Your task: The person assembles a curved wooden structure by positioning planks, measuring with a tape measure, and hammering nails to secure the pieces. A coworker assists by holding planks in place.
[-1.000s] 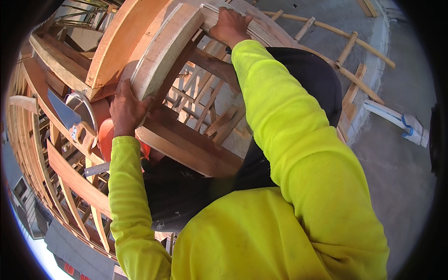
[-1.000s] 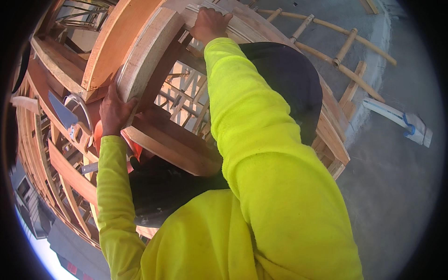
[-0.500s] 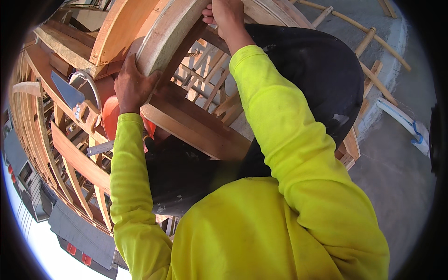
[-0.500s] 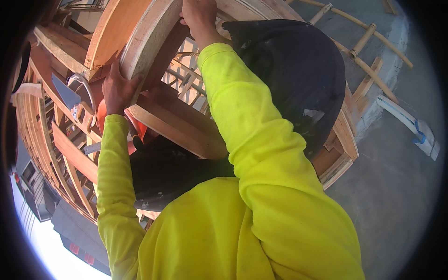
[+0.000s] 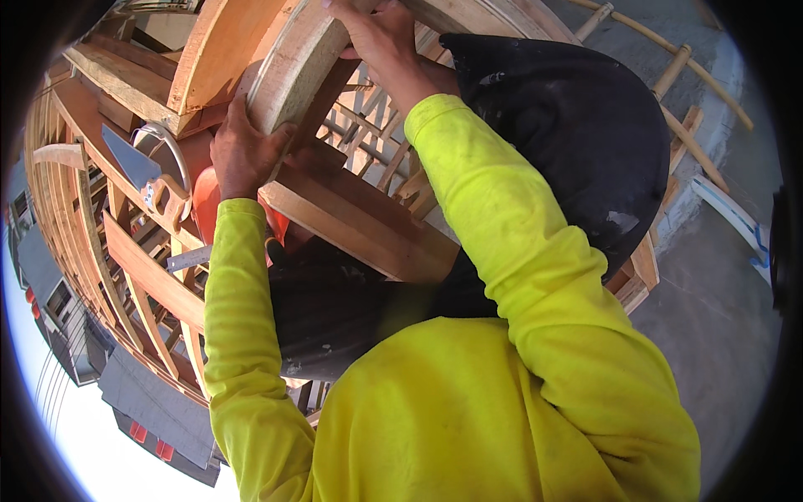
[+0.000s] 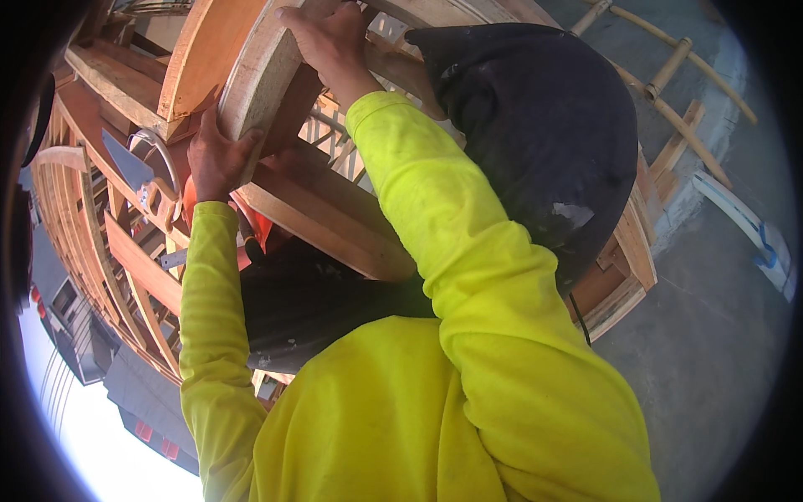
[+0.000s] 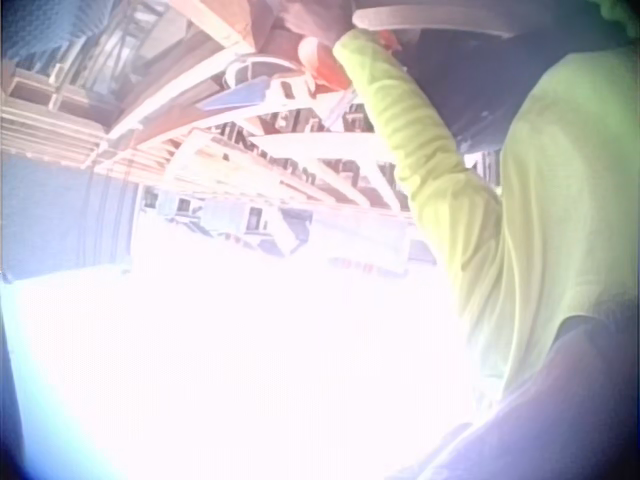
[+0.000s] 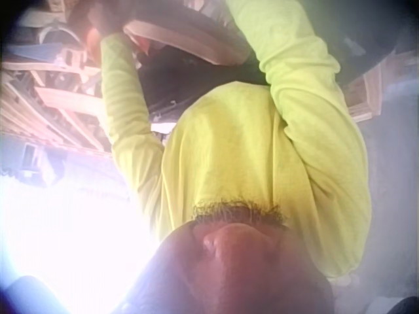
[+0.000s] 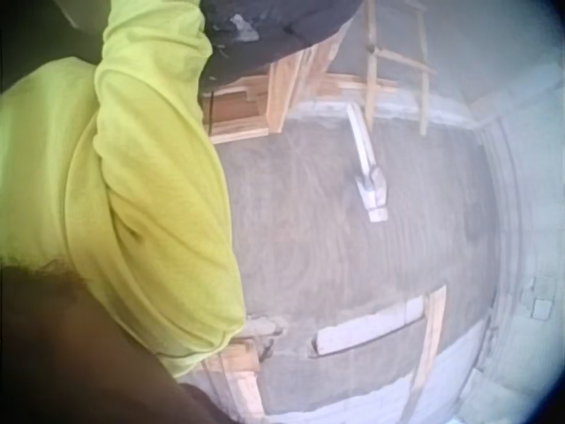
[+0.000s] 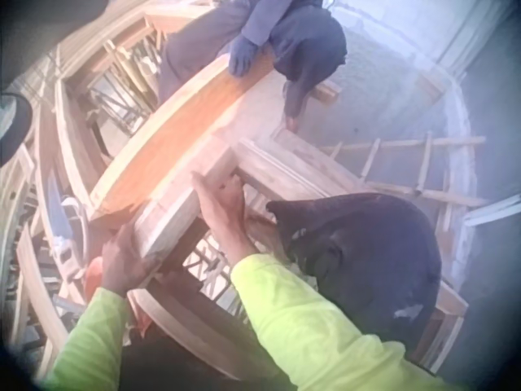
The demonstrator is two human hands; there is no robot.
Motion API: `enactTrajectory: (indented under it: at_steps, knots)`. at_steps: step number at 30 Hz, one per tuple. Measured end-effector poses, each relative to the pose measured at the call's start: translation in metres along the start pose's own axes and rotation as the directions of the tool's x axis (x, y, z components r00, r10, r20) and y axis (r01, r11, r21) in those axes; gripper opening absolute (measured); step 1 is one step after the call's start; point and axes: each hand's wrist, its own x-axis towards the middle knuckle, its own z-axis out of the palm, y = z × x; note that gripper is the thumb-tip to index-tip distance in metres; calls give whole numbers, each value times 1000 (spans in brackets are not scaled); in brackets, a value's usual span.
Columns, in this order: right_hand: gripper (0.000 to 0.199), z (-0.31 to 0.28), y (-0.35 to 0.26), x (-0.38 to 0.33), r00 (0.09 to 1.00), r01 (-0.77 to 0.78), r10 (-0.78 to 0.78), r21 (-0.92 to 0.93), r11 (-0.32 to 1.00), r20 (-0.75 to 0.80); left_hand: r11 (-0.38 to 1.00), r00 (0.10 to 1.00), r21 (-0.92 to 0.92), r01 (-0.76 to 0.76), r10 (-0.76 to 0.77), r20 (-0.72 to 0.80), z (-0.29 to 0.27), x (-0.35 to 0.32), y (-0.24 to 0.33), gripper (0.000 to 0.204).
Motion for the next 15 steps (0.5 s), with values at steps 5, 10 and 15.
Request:
enactTrajectory:
  at_steps: [5, 10, 15]
  knots:
    - [76, 2, 0, -2, 1000, -12, 12, 18, 1000, -9, 1000, 1000, -24, -4, 4, -3, 1, -2, -2, 86]
    - [75, 10, -7, -13, 994, -101, 104, 85, 991, -34, 999, 1000, -43, 6, -6, 16, -6, -1, -4, 85]
    - [81, 22, 30, -7, 995, -48, 55, 80, 996, -78, 998, 999, -57, -11, 13, 34, -4, 3, 1, 81]
